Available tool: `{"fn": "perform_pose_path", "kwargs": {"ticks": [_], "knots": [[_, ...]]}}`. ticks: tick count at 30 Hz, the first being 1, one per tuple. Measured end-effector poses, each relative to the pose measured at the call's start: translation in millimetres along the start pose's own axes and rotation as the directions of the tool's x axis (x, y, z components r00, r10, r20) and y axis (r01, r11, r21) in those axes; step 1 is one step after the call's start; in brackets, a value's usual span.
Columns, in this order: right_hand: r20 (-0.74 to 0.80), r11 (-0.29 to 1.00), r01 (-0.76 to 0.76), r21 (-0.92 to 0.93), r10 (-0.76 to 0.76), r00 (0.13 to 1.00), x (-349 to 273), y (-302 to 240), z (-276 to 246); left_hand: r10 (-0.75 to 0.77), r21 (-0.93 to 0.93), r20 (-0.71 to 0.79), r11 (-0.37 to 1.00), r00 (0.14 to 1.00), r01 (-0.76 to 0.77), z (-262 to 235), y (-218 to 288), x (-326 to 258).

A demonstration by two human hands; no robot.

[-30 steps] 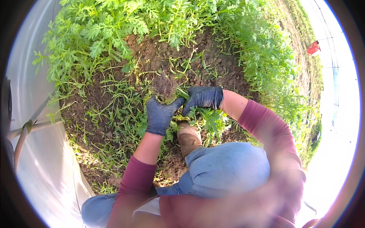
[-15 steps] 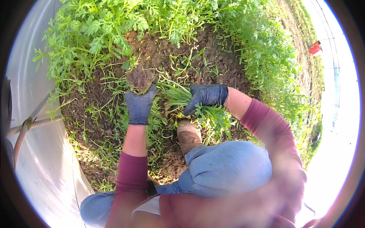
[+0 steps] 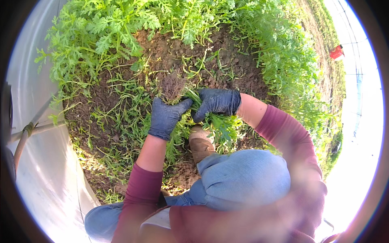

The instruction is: The person harvests carrot tops by hand from a greenhouse bed, gathers them into bunches, and ties them with rubber bands. The person places the tied bunches into a white container.

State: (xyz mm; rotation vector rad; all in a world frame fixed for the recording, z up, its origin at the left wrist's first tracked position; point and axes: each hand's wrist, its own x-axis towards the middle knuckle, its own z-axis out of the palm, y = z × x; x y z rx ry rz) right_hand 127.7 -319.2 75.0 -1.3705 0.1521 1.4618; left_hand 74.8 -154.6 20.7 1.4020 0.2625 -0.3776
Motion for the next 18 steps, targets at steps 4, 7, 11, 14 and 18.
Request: {"fn": "perform_pose_path", "kwargs": {"ticks": [4,7,11,14,18], "knots": [[0.035,0.999,-0.011,0.034,0.010,0.999,-2.2,-0.1,0.0,0.004,-0.062,-0.087,0.998,0.996,-0.009,-0.7,-13.3,1.5],[0.041,0.999,-0.037,0.023,0.036,0.999,-5.7,-0.5,-2.1,0.132,-0.046,-0.237,0.988,0.963,-0.147,-8.3,-16.6,7.5],[0.044,0.994,-0.039,0.098,0.034,0.998,-9.4,-1.4,-3.9,-0.005,-0.098,-0.286,0.995,0.958,-0.024,-29.9,-10.3,15.1],[0.036,0.994,-0.018,0.108,0.014,0.999,-7.7,-0.9,-4.5,0.018,-0.065,-0.117,0.998,0.993,-0.026,-24.5,-5.5,8.7],[0.086,1.000,-0.004,-0.024,0.006,0.996,-1.5,2.9,-6.9,0.120,0.095,0.009,0.988,0.993,-0.120,-4.2,-6.2,1.4]]}}
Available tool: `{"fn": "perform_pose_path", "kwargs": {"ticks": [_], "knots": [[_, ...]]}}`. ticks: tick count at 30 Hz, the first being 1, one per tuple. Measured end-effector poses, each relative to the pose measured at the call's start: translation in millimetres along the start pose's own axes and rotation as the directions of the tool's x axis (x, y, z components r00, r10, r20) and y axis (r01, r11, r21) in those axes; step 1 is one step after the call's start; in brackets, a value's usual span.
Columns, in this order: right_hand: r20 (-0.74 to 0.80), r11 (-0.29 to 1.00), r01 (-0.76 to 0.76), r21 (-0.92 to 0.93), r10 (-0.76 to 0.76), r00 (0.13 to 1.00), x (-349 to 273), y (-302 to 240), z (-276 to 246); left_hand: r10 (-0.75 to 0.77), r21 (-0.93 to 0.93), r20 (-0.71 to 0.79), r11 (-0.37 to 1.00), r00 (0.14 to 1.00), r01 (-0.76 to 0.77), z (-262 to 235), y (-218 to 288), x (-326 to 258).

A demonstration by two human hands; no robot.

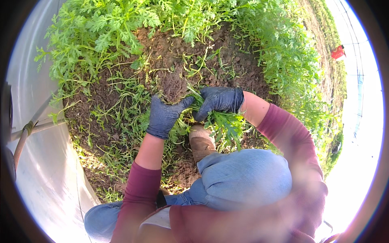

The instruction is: The person harvests carrot tops by hand from a greenhouse bed, gathers them into bunches, and ties them with rubber bands. The person places the tied bunches into a white container.

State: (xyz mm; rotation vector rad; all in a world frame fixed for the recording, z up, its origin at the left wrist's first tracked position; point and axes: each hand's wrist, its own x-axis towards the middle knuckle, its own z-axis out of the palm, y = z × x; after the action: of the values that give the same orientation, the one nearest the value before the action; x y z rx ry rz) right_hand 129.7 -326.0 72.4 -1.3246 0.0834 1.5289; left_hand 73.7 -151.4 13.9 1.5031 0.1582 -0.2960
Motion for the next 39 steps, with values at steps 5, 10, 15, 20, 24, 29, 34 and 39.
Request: {"fn": "perform_pose_path", "kwargs": {"ticks": [5,10,15,20,24,29,34,39], "knots": [[-0.124,0.938,-0.046,-0.344,0.003,0.992,0.3,2.6,-5.2,-0.008,-0.218,-0.270,0.975,0.963,-0.053,-16.6,-4.8,11.3],[-0.311,0.193,-0.282,-0.940,-0.143,0.940,0.8,0.5,-5.4,-0.319,-0.325,-0.286,0.919,0.904,0.222,-49.4,4.9,15.0],[-0.271,-0.106,-0.325,-0.940,-0.345,0.898,4.7,9.2,1.2,-0.101,0.049,0.007,0.994,0.995,0.101,-16.3,4.8,5.4],[-0.102,-0.146,-0.230,-0.962,-0.589,0.802,6.9,20.5,7.6,-0.050,-0.003,-0.018,0.999,0.999,0.050,13.2,-11.8,2.9],[-0.106,-0.158,-0.275,-0.948,-0.659,0.744,7.2,18.2,13.1,-0.156,-0.357,-0.043,0.925,0.987,0.130,12.3,-13.4,3.4],[-0.121,-0.202,-0.310,-0.929,-0.627,0.770,4.1,9.6,16.2,-0.314,-0.351,-0.214,0.909,0.925,0.227,-6.1,-4.4,7.2],[-0.095,-0.256,-0.316,-0.913,-0.622,0.777,1.9,12.1,12.2,-0.192,-0.297,-0.215,0.947,0.958,0.123,-13.6,-3.0,9.3],[0.095,-0.326,-0.201,-0.924,-0.703,0.705,6.5,17.5,7.3,-0.096,0.260,0.063,0.963,0.993,0.076,-6.0,-7.2,5.6]]}}
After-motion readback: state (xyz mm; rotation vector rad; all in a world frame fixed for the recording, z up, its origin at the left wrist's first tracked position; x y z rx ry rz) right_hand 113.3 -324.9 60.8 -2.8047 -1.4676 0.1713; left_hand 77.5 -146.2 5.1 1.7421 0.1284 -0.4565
